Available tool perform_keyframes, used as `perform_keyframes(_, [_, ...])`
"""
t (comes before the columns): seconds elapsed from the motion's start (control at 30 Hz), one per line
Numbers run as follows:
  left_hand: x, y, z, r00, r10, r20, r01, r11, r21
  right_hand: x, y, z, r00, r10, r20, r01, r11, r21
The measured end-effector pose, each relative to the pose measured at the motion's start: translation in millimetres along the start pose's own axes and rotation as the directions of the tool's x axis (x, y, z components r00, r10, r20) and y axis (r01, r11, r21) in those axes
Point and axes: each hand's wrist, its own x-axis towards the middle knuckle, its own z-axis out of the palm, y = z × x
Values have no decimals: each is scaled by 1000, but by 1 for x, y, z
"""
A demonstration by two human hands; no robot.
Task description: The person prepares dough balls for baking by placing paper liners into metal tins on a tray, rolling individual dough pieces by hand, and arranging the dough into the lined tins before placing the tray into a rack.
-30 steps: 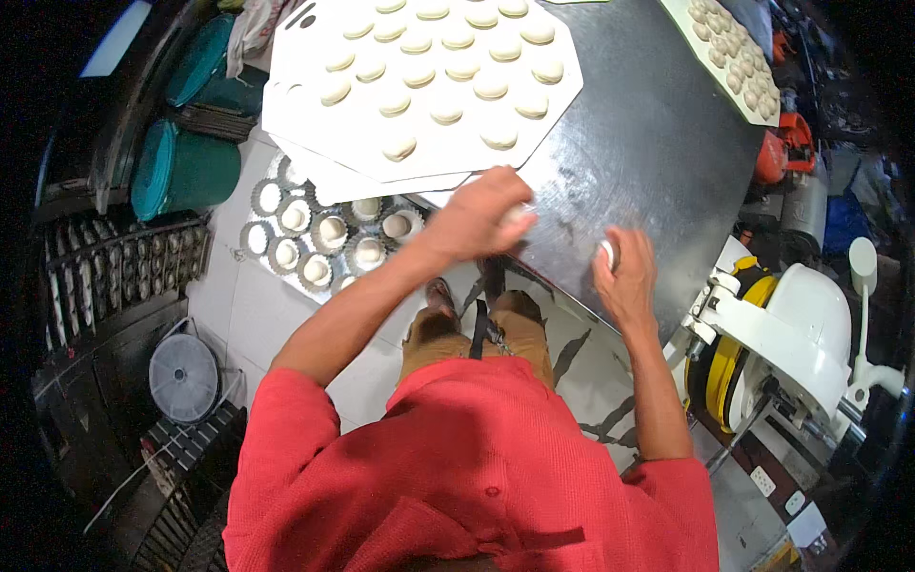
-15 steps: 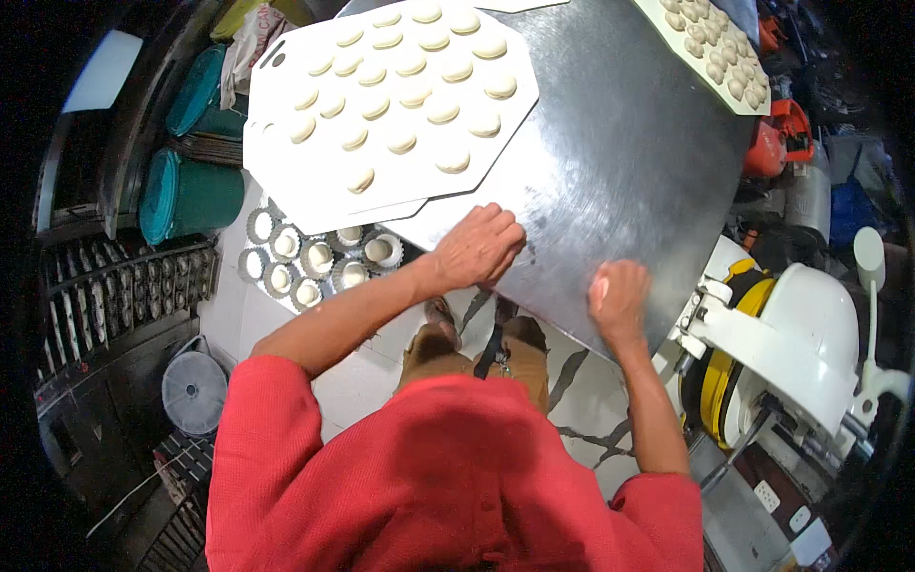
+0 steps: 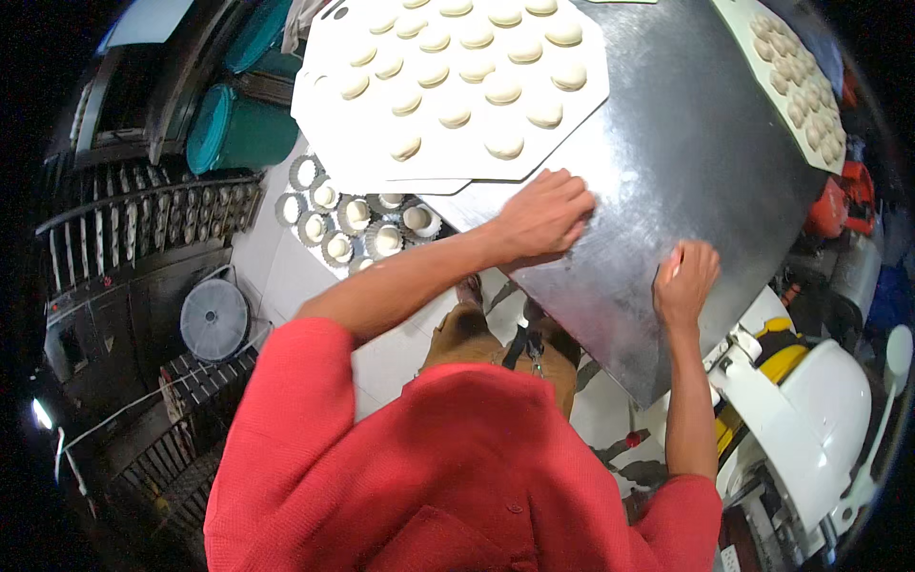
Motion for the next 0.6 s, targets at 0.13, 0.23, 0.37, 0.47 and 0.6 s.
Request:
perform_keyframes(0.13, [47, 17, 50, 991, -49, -125, 46, 999, -26, 70, -29, 37, 1000, 10, -29, -9, 998, 58])
perform_keyframes(0.23, [17, 28, 66, 986, -81, -144, 69, 993, -92, 34, -31, 27, 999, -47, 23, 44, 991, 123])
perform_keyframes(0.37, [-23, 13, 23, 991, -128, -44, 118, 976, -183, -15, 8, -11, 949, -307, 75, 300, 950, 85])
perform_keyframes(0.47, [26, 4, 22, 996, -19, -86, 14, 998, -64, 47, 16, 11, 992, -122, -8, 122, 992, 0])
perform_keyframes(0.6, [73, 17, 56, 980, -70, -188, 68, 998, -19, 95, -1, 47, 998, -38, -52, 41, 997, 61])
